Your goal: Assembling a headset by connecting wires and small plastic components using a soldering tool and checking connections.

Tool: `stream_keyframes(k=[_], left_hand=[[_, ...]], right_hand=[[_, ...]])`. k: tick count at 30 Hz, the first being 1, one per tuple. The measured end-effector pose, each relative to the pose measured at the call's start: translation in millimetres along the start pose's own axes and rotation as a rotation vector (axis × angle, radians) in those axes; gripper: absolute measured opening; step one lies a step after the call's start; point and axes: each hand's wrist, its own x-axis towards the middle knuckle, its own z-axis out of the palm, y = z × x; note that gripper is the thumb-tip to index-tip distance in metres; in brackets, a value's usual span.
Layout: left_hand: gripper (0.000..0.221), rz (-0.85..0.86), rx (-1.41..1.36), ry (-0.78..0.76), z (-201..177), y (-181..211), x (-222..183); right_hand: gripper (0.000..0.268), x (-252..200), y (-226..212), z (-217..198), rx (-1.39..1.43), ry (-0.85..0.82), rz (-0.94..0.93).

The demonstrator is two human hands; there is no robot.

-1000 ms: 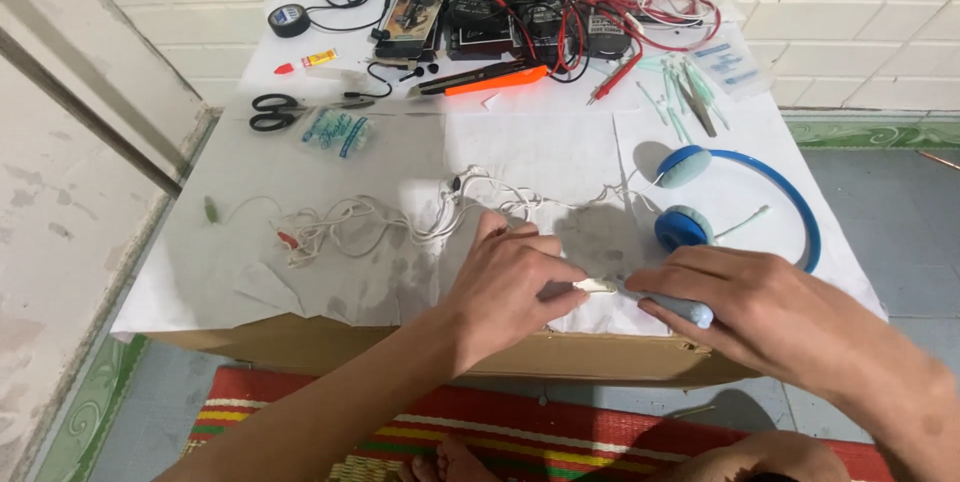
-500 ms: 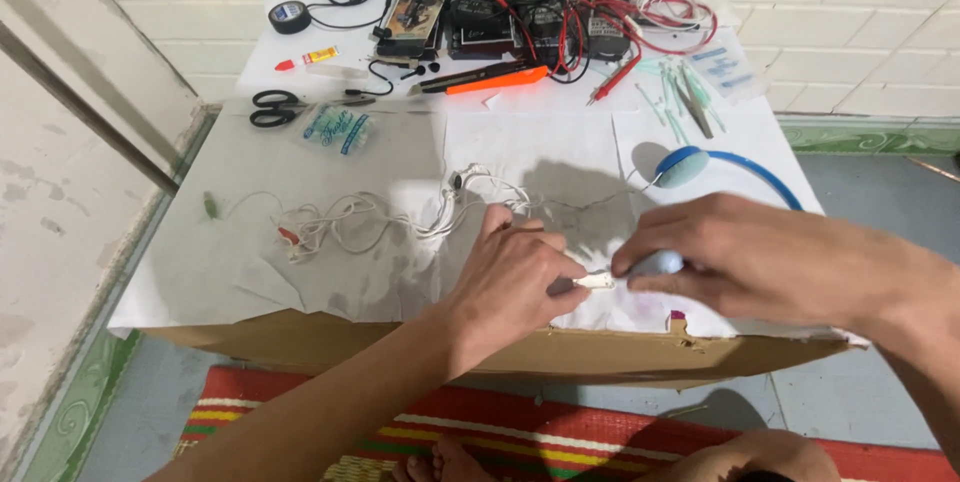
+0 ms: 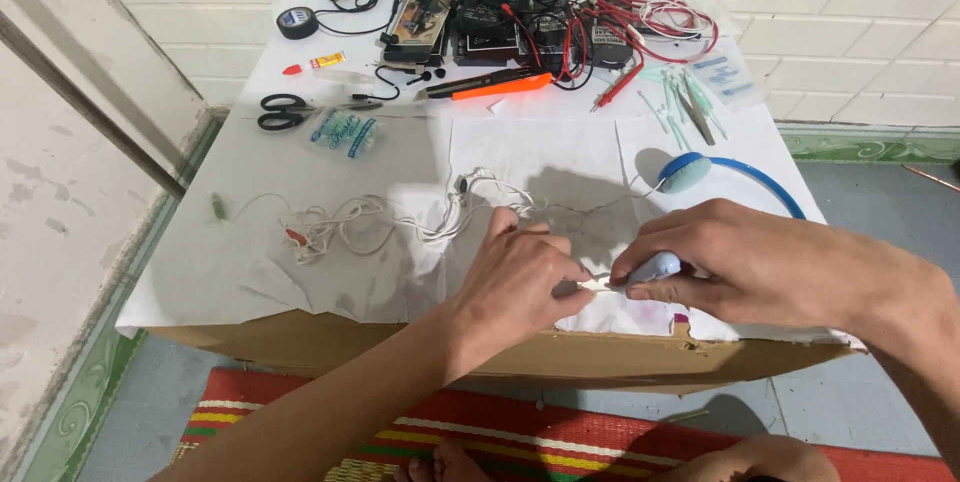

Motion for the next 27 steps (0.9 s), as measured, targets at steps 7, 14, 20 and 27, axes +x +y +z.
stream_keyframes(k=[7,14,20,27], left_hand=[[0.015,0.034,0.003,0.032,4,-4,0],[0.023,-0.006,-0.031,-0.01,2,-3,-2],[0.022,-0.021,-0.009,-0.035,5,-4,0],[0.02,-0.001,-0.006,-0.029,2,-2,-1]], right_hand=[[0.022,10,42,42,0.326,0.231,0.035],[0.018,-2,61,91,0.431,0.647,0.014],[0.018,-10,49,95,0.567,0.683,0.085],[0.021,-7,43,108,0.702,0.678,0.072]])
